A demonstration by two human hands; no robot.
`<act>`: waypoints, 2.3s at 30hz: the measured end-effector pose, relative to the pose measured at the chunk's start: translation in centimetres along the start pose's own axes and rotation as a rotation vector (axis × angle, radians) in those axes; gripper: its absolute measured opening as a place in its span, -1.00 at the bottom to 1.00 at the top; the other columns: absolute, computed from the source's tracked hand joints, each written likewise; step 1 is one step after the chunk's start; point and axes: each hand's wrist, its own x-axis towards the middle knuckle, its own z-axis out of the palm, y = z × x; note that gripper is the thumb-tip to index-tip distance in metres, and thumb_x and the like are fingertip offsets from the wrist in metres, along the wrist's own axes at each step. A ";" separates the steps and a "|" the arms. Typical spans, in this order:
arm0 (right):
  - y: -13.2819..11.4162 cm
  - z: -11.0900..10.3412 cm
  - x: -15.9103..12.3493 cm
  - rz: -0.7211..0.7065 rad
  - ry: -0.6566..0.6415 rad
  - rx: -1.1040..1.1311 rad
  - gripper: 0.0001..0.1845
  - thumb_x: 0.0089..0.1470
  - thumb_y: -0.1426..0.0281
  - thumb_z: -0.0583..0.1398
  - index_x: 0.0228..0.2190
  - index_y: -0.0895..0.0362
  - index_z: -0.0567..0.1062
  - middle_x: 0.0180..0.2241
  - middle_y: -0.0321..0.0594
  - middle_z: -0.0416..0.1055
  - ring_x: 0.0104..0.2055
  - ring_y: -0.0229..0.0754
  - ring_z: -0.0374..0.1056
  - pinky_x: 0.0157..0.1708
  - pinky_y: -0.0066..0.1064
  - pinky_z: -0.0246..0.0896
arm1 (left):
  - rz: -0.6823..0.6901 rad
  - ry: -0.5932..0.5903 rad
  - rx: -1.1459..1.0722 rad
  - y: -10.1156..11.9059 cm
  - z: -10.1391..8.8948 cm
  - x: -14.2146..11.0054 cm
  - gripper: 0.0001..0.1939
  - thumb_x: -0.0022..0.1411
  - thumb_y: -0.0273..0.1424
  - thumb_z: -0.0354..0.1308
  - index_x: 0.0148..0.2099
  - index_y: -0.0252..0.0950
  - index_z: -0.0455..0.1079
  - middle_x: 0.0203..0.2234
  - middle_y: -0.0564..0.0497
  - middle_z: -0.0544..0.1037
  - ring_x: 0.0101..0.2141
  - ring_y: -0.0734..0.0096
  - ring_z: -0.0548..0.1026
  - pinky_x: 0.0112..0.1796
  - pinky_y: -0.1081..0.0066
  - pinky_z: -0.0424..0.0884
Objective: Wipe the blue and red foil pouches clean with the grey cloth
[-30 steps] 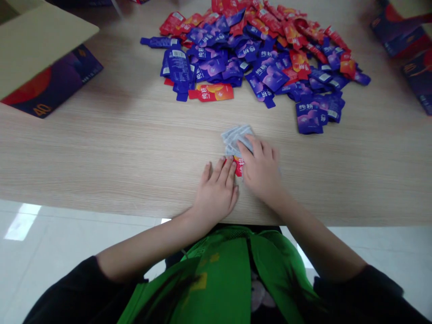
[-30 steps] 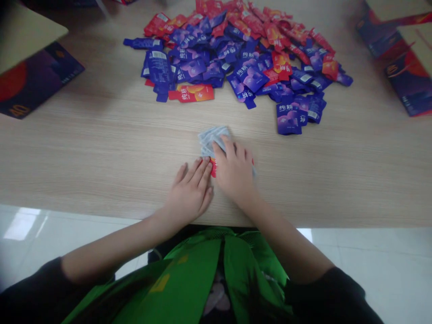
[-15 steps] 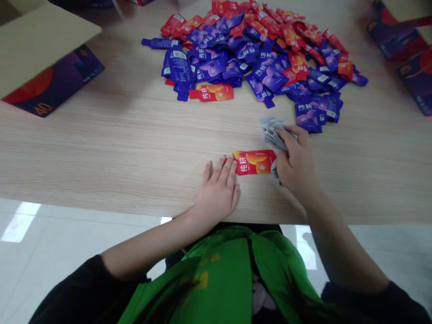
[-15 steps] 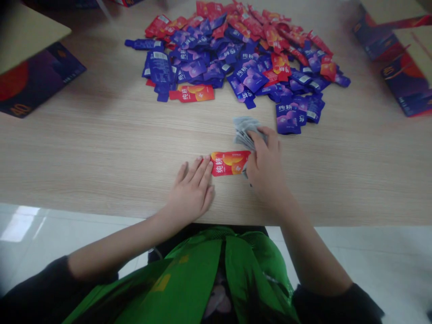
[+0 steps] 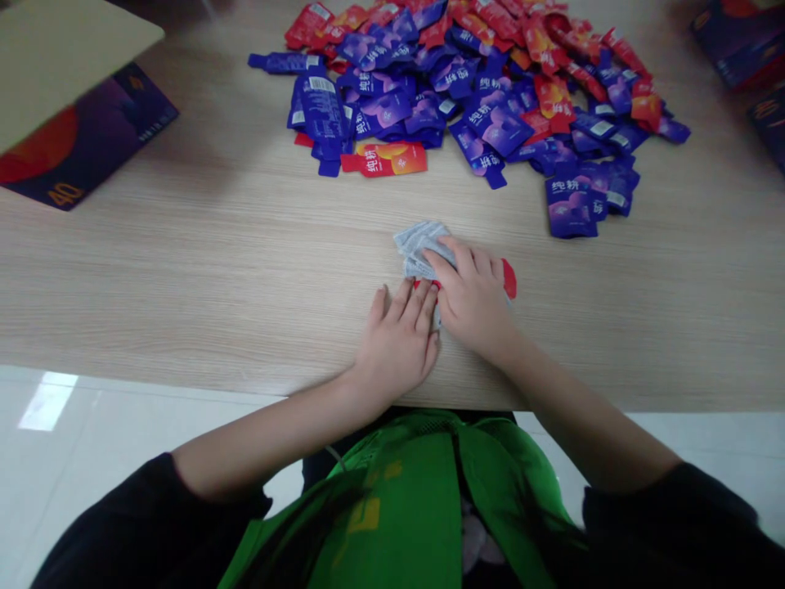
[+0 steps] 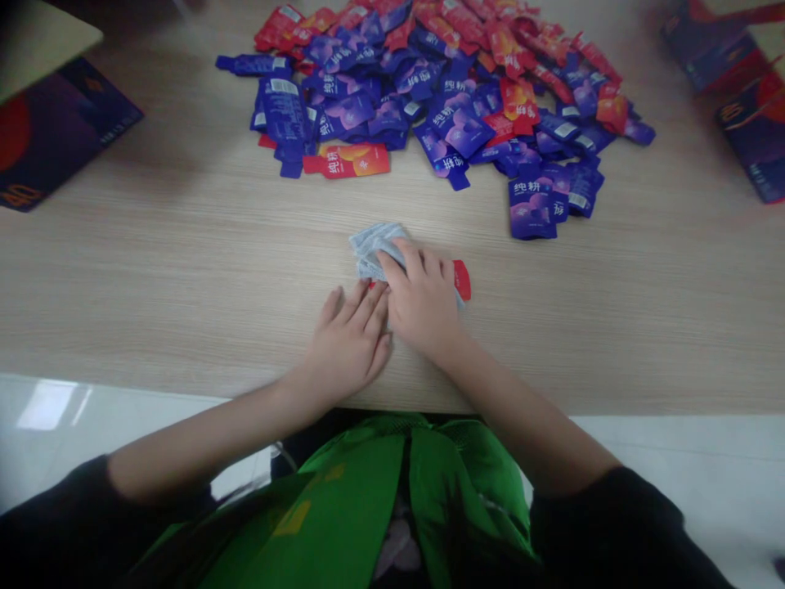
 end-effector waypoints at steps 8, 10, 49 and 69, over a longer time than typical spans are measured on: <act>2.3 -0.3 -1.3 0.137 0.057 -0.073 -0.37 0.17 0.46 0.04 0.27 0.13 0.35 0.34 0.06 0.18 0.14 0.24 0.20 0.03 0.09 0.13 | 0.003 0.012 0.002 -0.2 0.2 0.3 -0.36 0.47 -0.31 -0.16 0.49 -0.49 0.03 0.45 -0.22 0.05 0.42 -0.04 0.07 0.32 -0.16 0.07; 3.3 -0.3 -1.9 0.187 0.061 -0.075 -0.36 0.17 0.47 0.03 0.27 0.15 0.34 0.34 0.08 0.17 0.14 0.25 0.22 0.02 0.10 0.16 | -0.003 0.015 0.004 -0.1 0.3 0.2 -0.35 0.46 -0.31 -0.16 0.49 -0.49 0.03 0.45 -0.22 0.05 0.42 -0.05 0.06 0.33 -0.17 0.06; 1.6 -2.0 0.4 0.067 0.191 0.110 -0.40 0.21 0.52 -0.01 0.26 0.13 0.34 0.33 0.03 0.17 0.26 0.11 0.16 0.18 0.02 0.14 | 0.003 0.048 0.014 -0.1 0.5 0.3 -0.35 0.44 -0.31 -0.12 0.45 -0.53 0.09 0.43 -0.28 0.10 0.40 -0.12 0.10 0.30 -0.21 0.10; 8.6 -2.4 -2.5 0.279 0.098 -0.007 -0.44 0.16 0.53 -0.02 0.17 0.29 0.40 0.19 0.23 0.30 0.17 0.20 0.25 0.09 0.08 0.21 | 0.017 0.097 -0.010 -0.4 1.1 0.3 -0.36 0.43 -0.32 -0.11 0.45 -0.52 0.08 0.43 -0.29 0.14 0.39 -0.09 0.13 0.29 -0.16 0.08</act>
